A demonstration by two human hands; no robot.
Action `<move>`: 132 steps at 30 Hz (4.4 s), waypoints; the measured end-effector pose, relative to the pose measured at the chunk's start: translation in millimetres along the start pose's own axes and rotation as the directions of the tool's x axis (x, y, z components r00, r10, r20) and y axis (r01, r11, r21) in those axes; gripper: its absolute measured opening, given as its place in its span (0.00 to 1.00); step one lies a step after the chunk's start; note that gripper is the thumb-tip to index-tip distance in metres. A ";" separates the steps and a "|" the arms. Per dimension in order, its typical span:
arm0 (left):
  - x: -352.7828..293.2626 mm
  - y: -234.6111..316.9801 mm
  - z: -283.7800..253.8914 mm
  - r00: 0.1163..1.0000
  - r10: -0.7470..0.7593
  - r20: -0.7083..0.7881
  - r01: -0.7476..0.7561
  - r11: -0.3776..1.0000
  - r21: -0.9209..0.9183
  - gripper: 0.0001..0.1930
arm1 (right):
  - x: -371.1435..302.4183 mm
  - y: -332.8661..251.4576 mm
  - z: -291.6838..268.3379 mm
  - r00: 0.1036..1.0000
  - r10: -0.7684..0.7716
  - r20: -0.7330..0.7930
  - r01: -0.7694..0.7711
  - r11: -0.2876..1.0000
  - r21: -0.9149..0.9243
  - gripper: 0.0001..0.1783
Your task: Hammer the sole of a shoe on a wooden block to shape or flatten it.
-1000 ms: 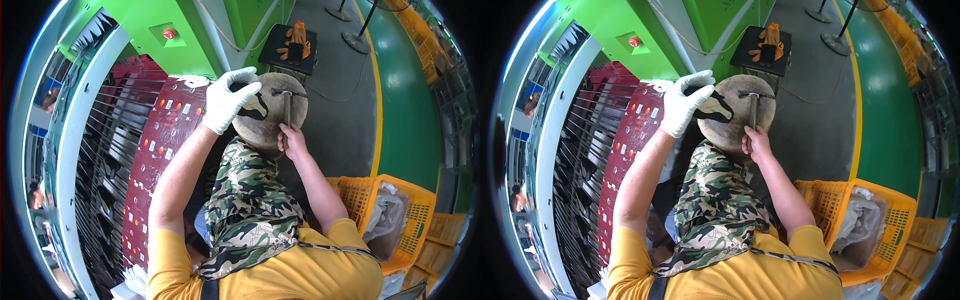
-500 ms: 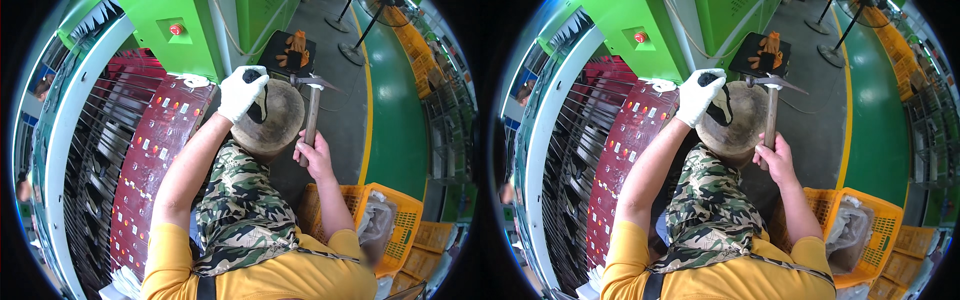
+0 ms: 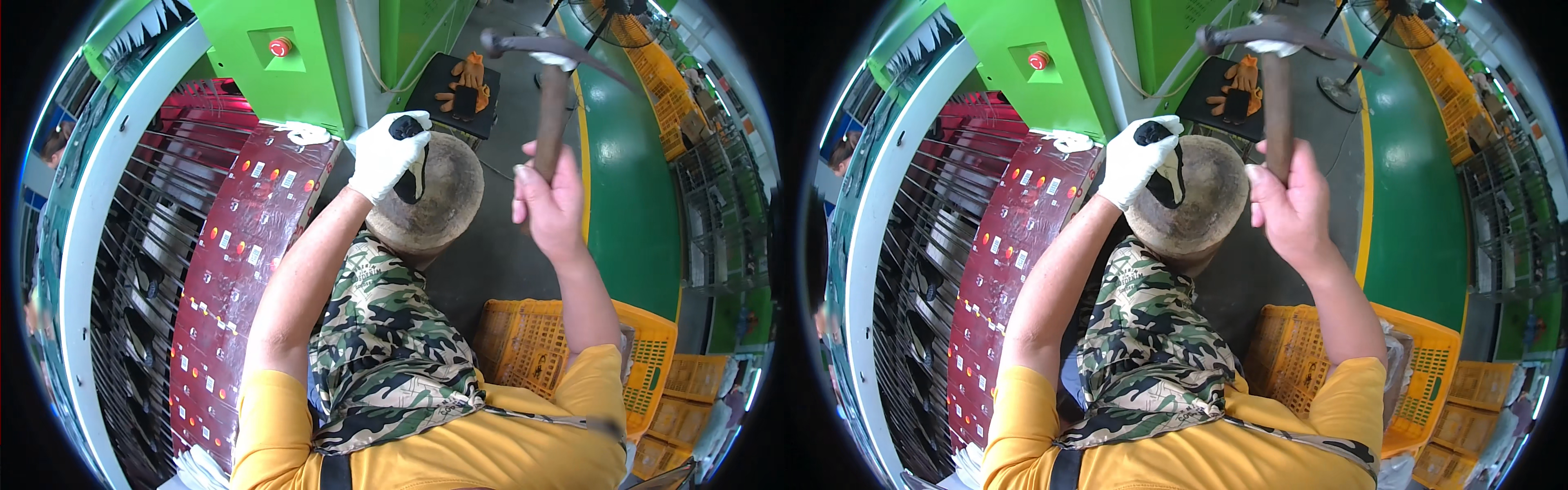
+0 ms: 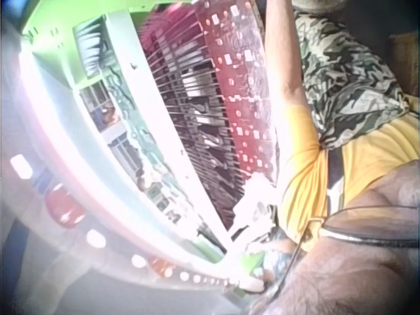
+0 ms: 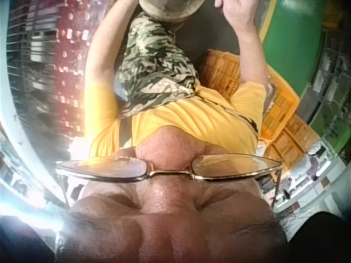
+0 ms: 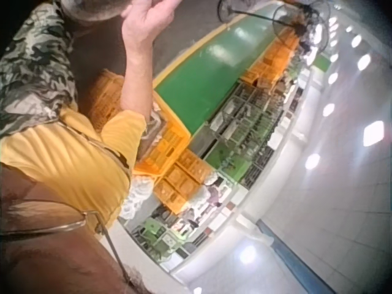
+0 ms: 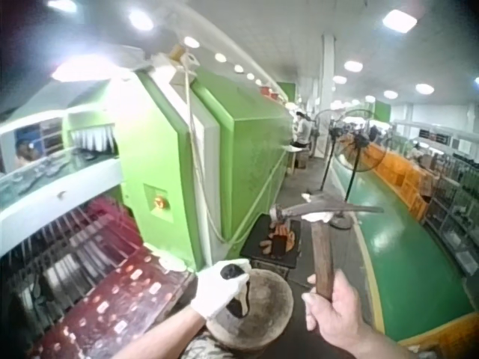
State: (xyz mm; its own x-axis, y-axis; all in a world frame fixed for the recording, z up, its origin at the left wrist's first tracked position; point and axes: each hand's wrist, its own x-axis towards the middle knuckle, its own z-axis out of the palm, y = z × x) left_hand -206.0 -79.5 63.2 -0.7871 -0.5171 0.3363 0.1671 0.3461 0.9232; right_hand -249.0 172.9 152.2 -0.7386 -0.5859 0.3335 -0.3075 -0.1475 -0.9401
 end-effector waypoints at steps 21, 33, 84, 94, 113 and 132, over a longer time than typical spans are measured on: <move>6.7 15.5 11.4 0.995 0.020 0.096 -0.040 0.977 0.210 0.16 | 22.7 -15.5 -5.5 0.974 -0.219 -0.061 0.203 0.957 -0.206 0.13; 13.2 20.8 10.1 0.994 0.001 0.111 -0.029 0.967 0.252 0.15 | 34.9 12.9 -22.8 0.946 -0.167 0.278 0.324 0.547 -0.772 0.22; 13.4 -16.1 -20.7 0.997 -0.028 0.076 0.039 0.987 -0.154 0.14 | 39.7 39.9 1.3 0.975 0.103 0.199 -0.003 0.896 -0.445 0.14; 8.6 -9.5 -20.1 0.999 -0.011 0.050 0.018 0.990 -0.139 0.13 | 35.2 47.0 7.8 0.989 -0.023 0.146 0.095 0.855 -0.510 0.16; 13.3 6.5 -24.5 0.988 -0.115 -0.104 0.148 0.899 0.412 0.17 | 37.0 53.5 11.0 0.937 -0.137 0.320 0.334 0.614 -0.715 0.17; -104.9 6.3 -55.9 0.898 -0.439 0.010 0.385 0.777 -0.498 0.18 | -173.6 201.2 39.9 0.761 0.643 0.089 -0.594 0.634 0.495 0.08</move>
State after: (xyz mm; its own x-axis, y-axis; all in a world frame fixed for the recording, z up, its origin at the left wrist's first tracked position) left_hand -89.2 -66.9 44.2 -0.7863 -0.6089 -0.1048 0.1228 -0.3202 0.9394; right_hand -158.8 213.1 -97.7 -0.7062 -0.6113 -0.3571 0.5407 -0.1401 -0.8295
